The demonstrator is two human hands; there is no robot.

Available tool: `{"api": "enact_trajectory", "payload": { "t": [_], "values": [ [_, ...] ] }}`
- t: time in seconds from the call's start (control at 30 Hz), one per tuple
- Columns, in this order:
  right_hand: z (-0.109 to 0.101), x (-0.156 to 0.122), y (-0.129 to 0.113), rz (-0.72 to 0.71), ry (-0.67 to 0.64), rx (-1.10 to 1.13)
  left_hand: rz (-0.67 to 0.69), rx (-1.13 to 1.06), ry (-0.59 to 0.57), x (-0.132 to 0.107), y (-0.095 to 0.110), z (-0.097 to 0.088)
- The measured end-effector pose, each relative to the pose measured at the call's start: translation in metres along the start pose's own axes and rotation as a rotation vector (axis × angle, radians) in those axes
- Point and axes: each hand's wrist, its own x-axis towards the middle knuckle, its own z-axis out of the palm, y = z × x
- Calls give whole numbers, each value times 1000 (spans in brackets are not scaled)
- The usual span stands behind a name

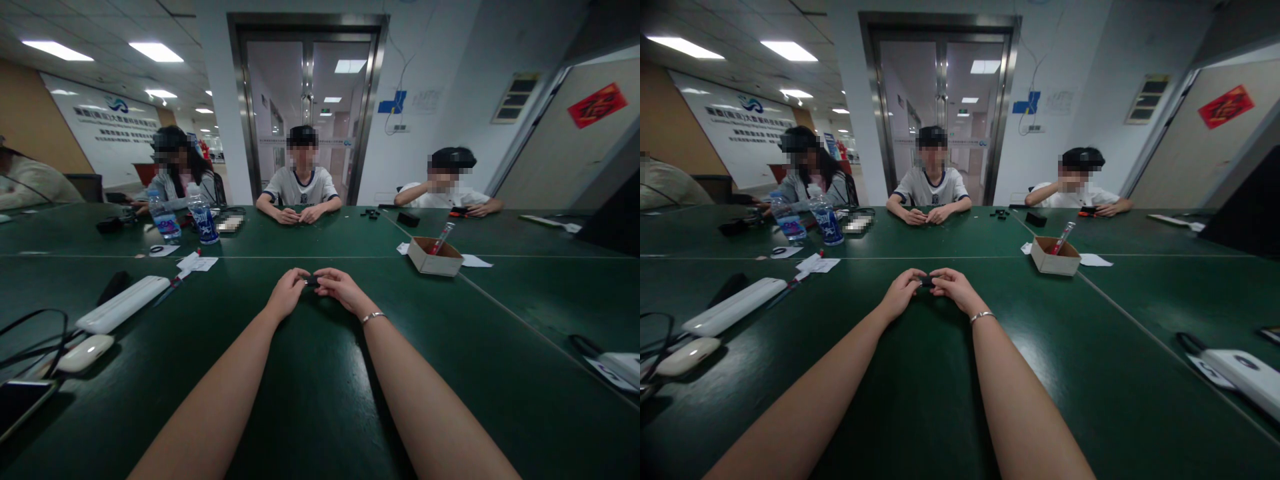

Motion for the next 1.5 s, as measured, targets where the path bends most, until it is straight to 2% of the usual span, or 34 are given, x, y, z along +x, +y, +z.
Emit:
{"api": "enact_trajectory", "payload": {
  "t": [0.17, 0.5, 1.5],
  "values": [
    [1, -1, -1, 8, 8, -3, -19, -11, -14, 0, 1, 0],
    [1, -1, -2, 7, 10, 2, 12, -36, 3, 4, -11, 3],
    [1, 0, -1, 12, 16, -10, -31, -5, 16, -2, 2, 2]
  ]
}}
